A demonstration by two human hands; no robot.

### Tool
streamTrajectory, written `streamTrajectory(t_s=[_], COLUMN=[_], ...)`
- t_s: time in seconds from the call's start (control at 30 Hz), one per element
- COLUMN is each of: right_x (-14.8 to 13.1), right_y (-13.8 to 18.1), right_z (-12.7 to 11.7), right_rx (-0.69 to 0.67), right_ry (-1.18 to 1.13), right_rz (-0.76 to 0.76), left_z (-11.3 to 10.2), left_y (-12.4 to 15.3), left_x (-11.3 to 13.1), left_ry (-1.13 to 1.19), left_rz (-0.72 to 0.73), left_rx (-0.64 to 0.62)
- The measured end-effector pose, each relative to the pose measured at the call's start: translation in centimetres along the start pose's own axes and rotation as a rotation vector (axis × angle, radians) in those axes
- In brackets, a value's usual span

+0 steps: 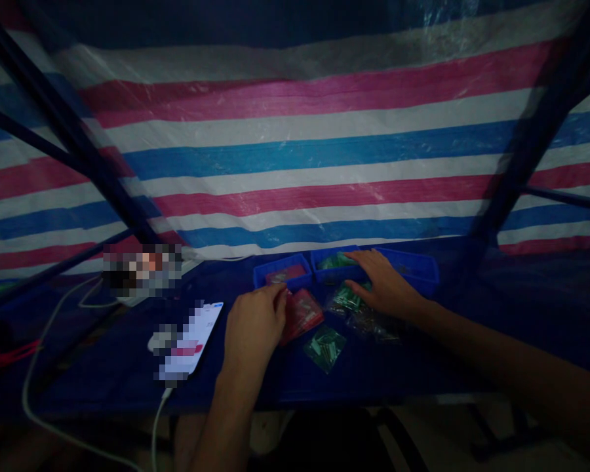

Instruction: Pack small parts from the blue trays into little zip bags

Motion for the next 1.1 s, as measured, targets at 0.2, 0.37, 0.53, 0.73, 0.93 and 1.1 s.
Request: streamTrajectory(t_s=[0.2,0.37,0.53,0.73,0.93,1.1], right_x=[-1.2,-1.8,-0.6,1.1,2.4,2.5], right_y=[-0.2,-0.1,-0.1,-0.3,-0.5,-0.3], right_z=[-1.6,-1.8,-0.5,0.2,0.6,1.3], right_rx=[0.054,0.026,-0.010,-0.040,-0.005,-0.064], right_ry=[-0.124,-0.410,-0.815,-0.974,-0.930,-0.933], right_rz=[-0.006,0.028,0.194,0.365,0.413,0.408], left_z=[-3.0,-2.0,1.6,5.3,7.6,8.5], left_y=[-2.6,-4.9,-6.5,-6.3,-5.4,-5.2], left_x=[1.9,4.5,6.8,6.5,5.0,4.2], left_ry=[0.293,0.633,0.991,1.193,1.073,1.037], left_rz=[0.078,0.095,0.135,0.077,0.055,0.046], left_rx=[0.211,0.235,0.106,0.036,-0.035,-0.055])
Point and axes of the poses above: each hand's wrist, its own y-axis away from the middle knuckle, its own z-axis out of the palm, x = y × z, the point moved 8 cm from there along -y, towards the middle knuckle, and after that the axes turned 5 degrees about z, right-handed, at the moved point
